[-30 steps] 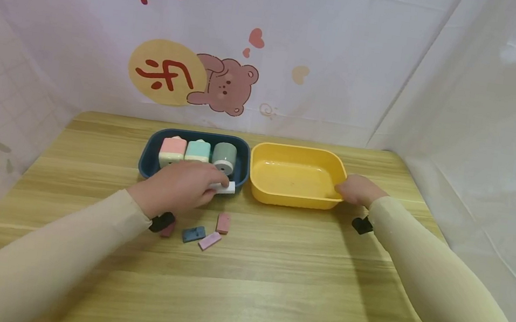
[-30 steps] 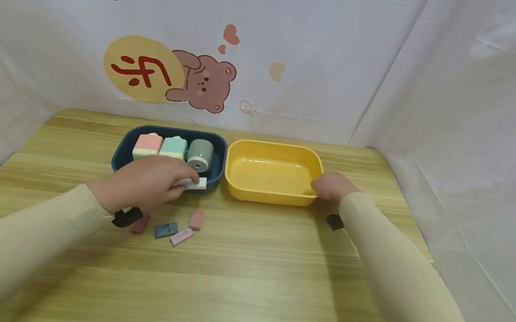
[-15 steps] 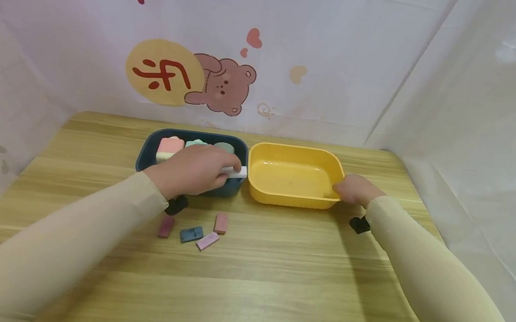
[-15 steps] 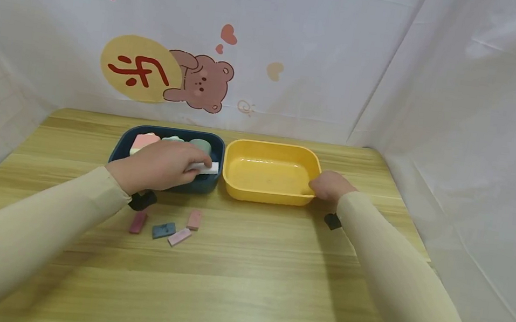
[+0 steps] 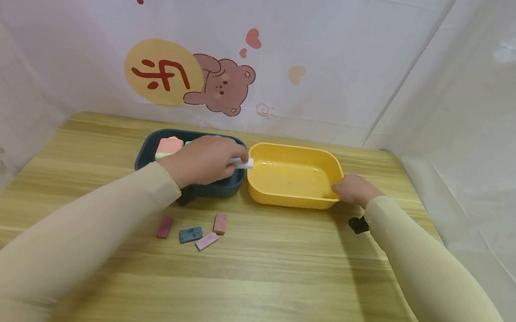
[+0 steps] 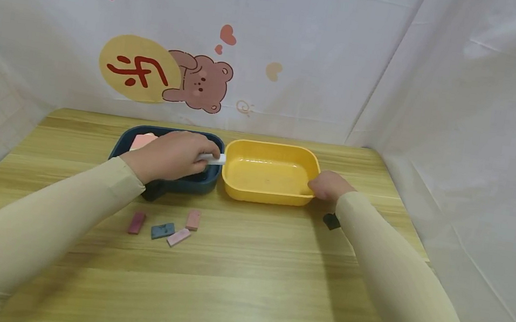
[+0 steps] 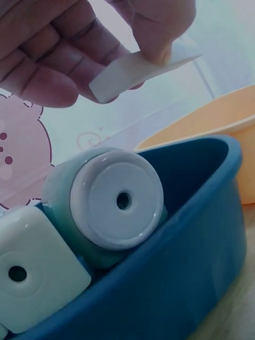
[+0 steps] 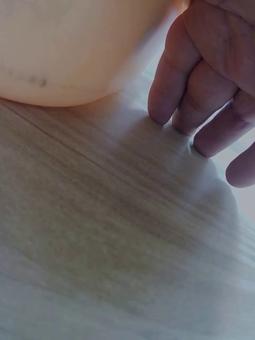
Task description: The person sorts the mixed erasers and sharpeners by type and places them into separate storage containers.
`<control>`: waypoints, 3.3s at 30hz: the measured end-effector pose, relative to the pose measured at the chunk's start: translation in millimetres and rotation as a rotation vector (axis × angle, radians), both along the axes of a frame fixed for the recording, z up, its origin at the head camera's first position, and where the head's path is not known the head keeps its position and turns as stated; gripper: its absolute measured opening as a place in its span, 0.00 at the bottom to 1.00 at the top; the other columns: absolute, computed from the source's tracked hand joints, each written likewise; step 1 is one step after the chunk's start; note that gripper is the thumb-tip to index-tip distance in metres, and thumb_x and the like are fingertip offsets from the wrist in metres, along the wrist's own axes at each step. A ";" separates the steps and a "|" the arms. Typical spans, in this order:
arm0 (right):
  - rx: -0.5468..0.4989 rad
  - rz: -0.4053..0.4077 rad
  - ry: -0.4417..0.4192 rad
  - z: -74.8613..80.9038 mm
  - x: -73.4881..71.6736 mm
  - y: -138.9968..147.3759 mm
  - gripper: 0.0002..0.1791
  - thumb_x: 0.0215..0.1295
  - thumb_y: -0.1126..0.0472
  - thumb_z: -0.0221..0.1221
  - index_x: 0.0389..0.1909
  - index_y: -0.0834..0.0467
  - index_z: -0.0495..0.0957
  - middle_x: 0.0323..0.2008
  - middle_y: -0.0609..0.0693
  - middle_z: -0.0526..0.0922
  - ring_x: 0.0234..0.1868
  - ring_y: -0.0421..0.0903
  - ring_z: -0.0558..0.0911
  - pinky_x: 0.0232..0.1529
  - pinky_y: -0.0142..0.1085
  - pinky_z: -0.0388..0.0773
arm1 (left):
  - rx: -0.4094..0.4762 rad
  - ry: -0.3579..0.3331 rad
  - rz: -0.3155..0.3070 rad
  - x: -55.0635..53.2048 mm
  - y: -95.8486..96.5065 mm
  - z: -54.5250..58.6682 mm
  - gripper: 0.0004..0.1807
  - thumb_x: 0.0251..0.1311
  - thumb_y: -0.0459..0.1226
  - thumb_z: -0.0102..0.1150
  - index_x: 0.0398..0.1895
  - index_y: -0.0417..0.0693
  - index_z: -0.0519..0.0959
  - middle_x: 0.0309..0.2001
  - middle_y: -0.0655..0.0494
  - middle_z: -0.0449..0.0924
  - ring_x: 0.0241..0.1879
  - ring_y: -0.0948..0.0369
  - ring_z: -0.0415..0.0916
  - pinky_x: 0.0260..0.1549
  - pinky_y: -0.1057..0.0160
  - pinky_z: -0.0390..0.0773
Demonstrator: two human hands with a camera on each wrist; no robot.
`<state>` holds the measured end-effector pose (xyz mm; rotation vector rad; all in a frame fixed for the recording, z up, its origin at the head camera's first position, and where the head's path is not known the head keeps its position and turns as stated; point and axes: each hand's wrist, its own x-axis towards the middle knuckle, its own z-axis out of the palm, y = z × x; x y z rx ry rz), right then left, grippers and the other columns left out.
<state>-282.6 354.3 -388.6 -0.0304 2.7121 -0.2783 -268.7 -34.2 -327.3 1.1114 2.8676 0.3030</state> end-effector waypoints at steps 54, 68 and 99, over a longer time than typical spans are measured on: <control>-0.013 -0.025 -0.003 0.1 -6.3 2.1 0.15 0.69 0.53 0.48 0.25 0.56 0.74 0.28 0.53 0.76 0.34 0.51 0.77 0.39 0.40 0.73 | 0.037 -0.038 -0.079 -83.3 140.0 -19.4 0.19 0.74 0.29 0.52 0.58 0.58 0.82 0.57 0.60 0.85 0.53 0.58 0.79 0.62 0.57 0.78; 0.002 -0.024 0.032 -9.6 -10.0 6.2 0.14 0.67 0.54 0.49 0.25 0.56 0.74 0.28 0.53 0.77 0.33 0.51 0.77 0.38 0.40 0.73 | -0.044 -0.040 -0.109 -93.4 160.0 -37.7 0.14 0.76 0.33 0.52 0.53 0.58 0.83 0.54 0.60 0.86 0.51 0.58 0.79 0.60 0.58 0.78; -0.023 -0.050 0.028 -12.7 -9.7 5.9 0.12 0.65 0.54 0.50 0.27 0.56 0.75 0.28 0.53 0.78 0.34 0.52 0.78 0.37 0.39 0.73 | -0.155 -0.050 -0.122 -80.5 168.8 -54.9 0.12 0.78 0.35 0.52 0.52 0.55 0.85 0.51 0.60 0.86 0.50 0.58 0.80 0.56 0.57 0.79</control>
